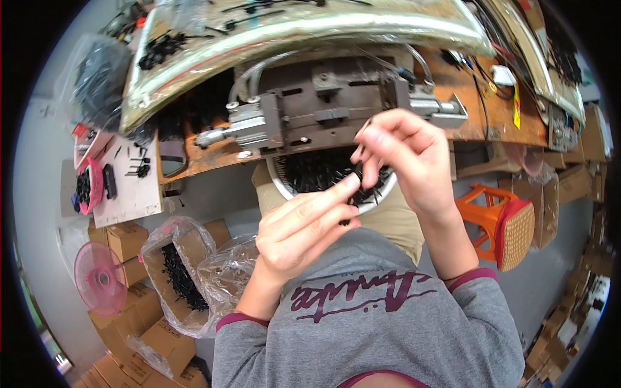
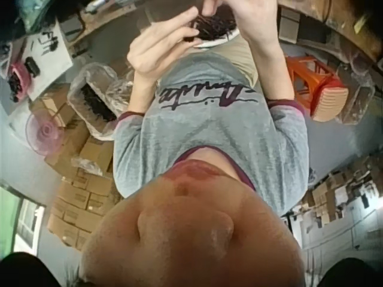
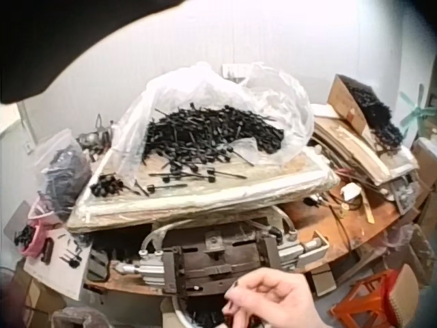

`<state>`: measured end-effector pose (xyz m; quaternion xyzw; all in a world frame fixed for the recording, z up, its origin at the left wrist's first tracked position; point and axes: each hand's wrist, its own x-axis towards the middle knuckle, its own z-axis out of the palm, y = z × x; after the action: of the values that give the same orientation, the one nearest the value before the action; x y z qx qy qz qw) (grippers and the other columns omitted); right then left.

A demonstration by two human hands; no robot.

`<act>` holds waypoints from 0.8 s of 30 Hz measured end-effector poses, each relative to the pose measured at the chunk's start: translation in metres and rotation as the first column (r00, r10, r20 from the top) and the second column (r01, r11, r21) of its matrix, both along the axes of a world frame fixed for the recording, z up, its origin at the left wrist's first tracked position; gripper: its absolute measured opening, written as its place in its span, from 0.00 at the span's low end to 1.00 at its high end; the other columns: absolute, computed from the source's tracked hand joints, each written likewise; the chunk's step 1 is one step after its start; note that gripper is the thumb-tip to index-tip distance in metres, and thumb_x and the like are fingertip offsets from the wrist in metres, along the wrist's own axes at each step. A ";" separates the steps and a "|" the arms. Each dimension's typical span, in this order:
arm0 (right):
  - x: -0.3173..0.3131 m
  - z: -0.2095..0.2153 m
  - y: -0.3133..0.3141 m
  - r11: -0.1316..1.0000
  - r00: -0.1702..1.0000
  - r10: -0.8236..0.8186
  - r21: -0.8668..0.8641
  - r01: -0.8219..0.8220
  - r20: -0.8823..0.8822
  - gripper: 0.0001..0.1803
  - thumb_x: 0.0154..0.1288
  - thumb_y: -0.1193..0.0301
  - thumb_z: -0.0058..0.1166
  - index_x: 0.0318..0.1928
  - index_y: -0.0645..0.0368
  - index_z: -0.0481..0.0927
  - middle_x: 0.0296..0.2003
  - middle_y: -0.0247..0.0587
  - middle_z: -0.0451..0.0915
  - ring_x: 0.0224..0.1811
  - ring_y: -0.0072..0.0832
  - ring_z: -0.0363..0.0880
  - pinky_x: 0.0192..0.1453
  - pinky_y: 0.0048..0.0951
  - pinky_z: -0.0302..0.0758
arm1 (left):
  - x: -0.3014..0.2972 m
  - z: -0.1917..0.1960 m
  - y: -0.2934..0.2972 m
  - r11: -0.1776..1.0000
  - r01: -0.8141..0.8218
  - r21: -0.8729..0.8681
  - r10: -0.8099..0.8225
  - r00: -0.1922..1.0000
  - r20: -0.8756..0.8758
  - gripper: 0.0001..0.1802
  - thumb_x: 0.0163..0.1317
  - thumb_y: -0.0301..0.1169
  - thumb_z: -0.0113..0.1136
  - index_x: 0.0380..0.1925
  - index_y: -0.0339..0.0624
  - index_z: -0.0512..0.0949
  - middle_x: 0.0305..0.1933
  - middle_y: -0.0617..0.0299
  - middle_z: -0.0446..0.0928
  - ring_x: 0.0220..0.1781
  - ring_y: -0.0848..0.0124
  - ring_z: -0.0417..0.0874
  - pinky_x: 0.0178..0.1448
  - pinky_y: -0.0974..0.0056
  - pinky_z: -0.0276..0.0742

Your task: Manually inserting and securing small black components into a jig or assembly machine.

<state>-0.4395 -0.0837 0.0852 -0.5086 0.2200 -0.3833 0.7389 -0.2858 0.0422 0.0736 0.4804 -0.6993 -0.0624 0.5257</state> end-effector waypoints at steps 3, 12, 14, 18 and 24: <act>0.027 0.013 -0.029 0.984 0.987 -0.138 -0.101 0.147 0.088 0.09 0.73 0.73 0.57 0.43 0.68 0.82 0.32 0.47 0.86 0.25 0.22 0.83 0.32 0.22 0.80 | 0.011 0.002 0.010 0.997 -0.068 -0.026 0.068 0.998 0.016 0.19 0.38 0.27 0.80 0.31 0.32 0.85 0.49 0.46 0.86 0.36 0.65 0.88 0.39 0.67 0.84; 0.216 0.123 -0.067 0.757 0.856 0.001 -0.560 0.337 0.517 0.08 0.72 0.74 0.58 0.42 0.69 0.80 0.28 0.45 0.84 0.27 0.25 0.84 0.30 0.22 0.82 | 0.043 -0.005 0.054 0.916 -0.395 -0.073 0.394 0.919 -0.031 0.21 0.37 0.26 0.83 0.33 0.36 0.85 0.56 0.48 0.78 0.39 0.68 0.85 0.42 0.67 0.85; 0.271 0.153 -0.063 0.681 0.837 0.126 -0.659 0.317 0.533 0.09 0.70 0.74 0.58 0.40 0.70 0.81 0.28 0.48 0.85 0.26 0.26 0.85 0.27 0.22 0.81 | 0.044 -0.012 0.068 0.884 -0.463 -0.059 0.457 0.885 -0.091 0.21 0.36 0.25 0.83 0.33 0.37 0.85 0.53 0.49 0.79 0.39 0.68 0.85 0.41 0.67 0.84; 0.349 0.228 -0.093 0.682 0.979 -0.004 -0.716 0.151 0.202 0.15 0.64 0.74 0.59 0.45 0.78 0.81 0.28 0.52 0.86 0.26 0.31 0.87 0.29 0.27 0.82 | 0.044 -0.004 0.053 0.878 -0.472 -0.074 0.472 0.881 -0.020 0.21 0.35 0.25 0.84 0.34 0.40 0.86 0.41 0.58 0.81 0.40 0.66 0.84 0.40 0.66 0.83; 0.300 0.210 -0.103 0.690 0.998 0.026 -0.722 -0.054 -0.050 0.20 0.66 0.74 0.55 0.53 0.77 0.77 0.36 0.54 0.85 0.30 0.30 0.87 0.29 0.24 0.81 | 0.054 0.000 0.059 0.810 -0.575 -0.114 0.573 0.818 -0.057 0.26 0.35 0.24 0.84 0.39 0.40 0.85 0.36 0.60 0.82 0.39 0.66 0.84 0.40 0.65 0.82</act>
<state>-0.1399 -0.1868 0.2956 -0.7696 0.0539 -0.4135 0.4836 -0.2314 0.1015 0.0737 0.6342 -0.5190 0.1384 0.5562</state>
